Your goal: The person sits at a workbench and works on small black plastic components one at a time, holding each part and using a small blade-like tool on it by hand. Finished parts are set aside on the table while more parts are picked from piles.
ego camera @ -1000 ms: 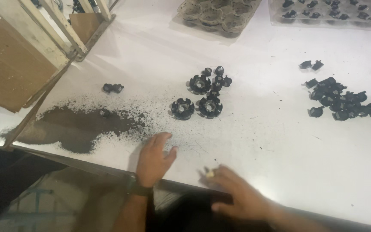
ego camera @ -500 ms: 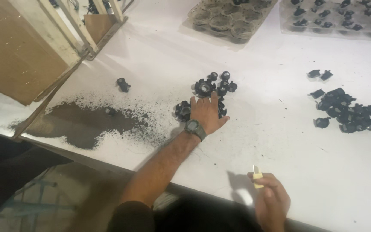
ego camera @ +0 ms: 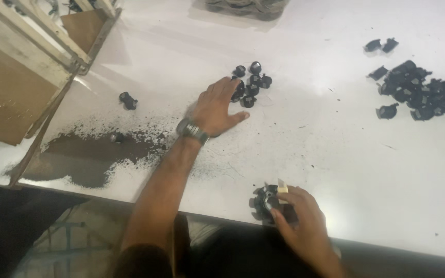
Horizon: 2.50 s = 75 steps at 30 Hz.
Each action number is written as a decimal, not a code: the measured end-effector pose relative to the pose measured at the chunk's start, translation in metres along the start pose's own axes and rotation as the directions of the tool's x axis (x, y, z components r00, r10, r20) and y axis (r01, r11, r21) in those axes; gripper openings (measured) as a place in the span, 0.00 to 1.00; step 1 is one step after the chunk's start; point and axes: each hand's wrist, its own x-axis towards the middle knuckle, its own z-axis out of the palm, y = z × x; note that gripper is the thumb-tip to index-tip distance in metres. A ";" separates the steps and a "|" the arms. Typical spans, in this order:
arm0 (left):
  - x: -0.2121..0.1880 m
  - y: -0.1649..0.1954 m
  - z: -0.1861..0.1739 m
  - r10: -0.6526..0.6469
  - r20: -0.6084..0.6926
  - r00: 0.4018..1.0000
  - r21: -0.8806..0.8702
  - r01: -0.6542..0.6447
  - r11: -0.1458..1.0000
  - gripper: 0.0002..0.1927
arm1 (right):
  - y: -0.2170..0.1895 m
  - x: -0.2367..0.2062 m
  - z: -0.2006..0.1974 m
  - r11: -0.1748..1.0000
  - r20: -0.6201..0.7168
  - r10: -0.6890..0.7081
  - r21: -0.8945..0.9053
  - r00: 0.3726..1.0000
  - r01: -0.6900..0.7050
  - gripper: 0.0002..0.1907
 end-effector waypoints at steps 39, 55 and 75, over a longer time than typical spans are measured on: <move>-0.156 0.094 0.114 0.325 -0.015 0.945 -0.247 -0.319 0.915 0.53 | 0.030 -0.028 -0.031 0.998 -0.245 0.017 0.063 0.969 -0.001 0.06; -0.156 0.096 0.121 0.251 -0.385 0.888 -0.267 -0.367 0.891 0.08 | -0.003 -0.004 -0.024 0.992 -0.139 0.052 -0.104 0.989 -0.066 0.09; -0.155 0.106 0.110 0.227 -0.237 0.945 -0.378 -0.305 0.874 0.07 | 0.000 -0.004 -0.028 0.996 -0.160 0.077 -0.035 0.984 -0.083 0.09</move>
